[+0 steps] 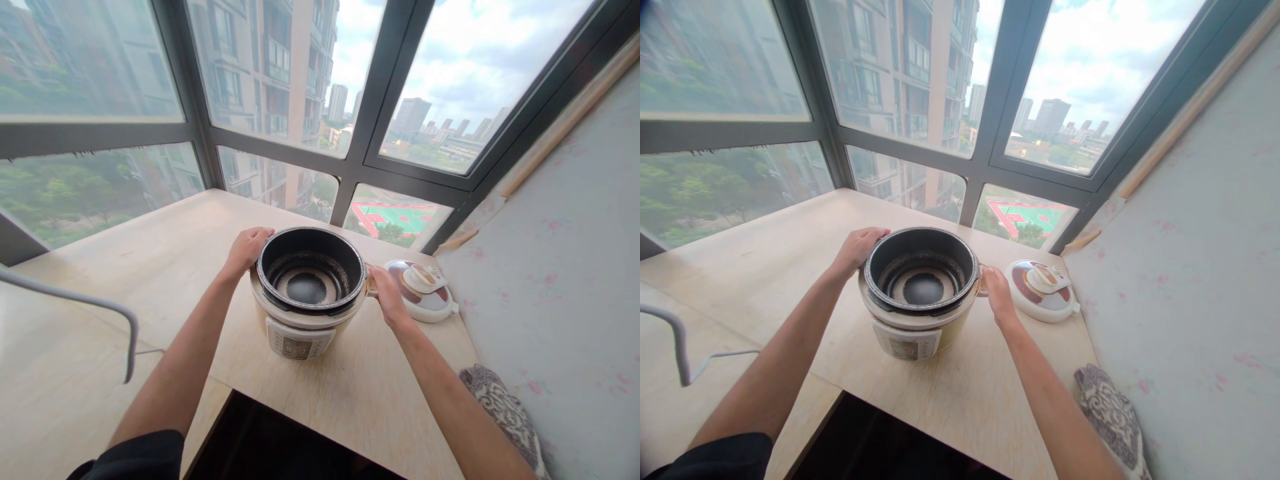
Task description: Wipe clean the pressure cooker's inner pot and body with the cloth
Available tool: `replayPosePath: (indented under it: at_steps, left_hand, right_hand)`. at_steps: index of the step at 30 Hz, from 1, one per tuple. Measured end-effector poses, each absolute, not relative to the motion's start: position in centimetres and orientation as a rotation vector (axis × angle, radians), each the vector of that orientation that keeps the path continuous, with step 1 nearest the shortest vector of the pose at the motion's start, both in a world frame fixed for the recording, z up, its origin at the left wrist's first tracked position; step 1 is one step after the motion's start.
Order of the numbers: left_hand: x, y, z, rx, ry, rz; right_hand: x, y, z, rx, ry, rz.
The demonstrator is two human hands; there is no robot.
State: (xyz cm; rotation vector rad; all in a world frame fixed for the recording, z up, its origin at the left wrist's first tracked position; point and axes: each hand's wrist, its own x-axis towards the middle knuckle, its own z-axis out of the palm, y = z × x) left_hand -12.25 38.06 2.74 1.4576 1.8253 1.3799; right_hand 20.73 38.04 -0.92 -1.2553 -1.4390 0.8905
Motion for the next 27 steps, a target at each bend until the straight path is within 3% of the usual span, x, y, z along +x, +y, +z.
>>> replayPosePath:
  at_steps: [19,27]
  left_hand:
    - [-8.4,34.9,4.0,1.327,1.741,1.372]
    - [-8.5,34.5,4.2,1.122,1.692,1.433]
  right_hand:
    - [23.2,33.0,-0.7,-1.204,-1.205,0.913]
    - [27.9,33.7,-0.1,-1.303,-1.256,1.365]
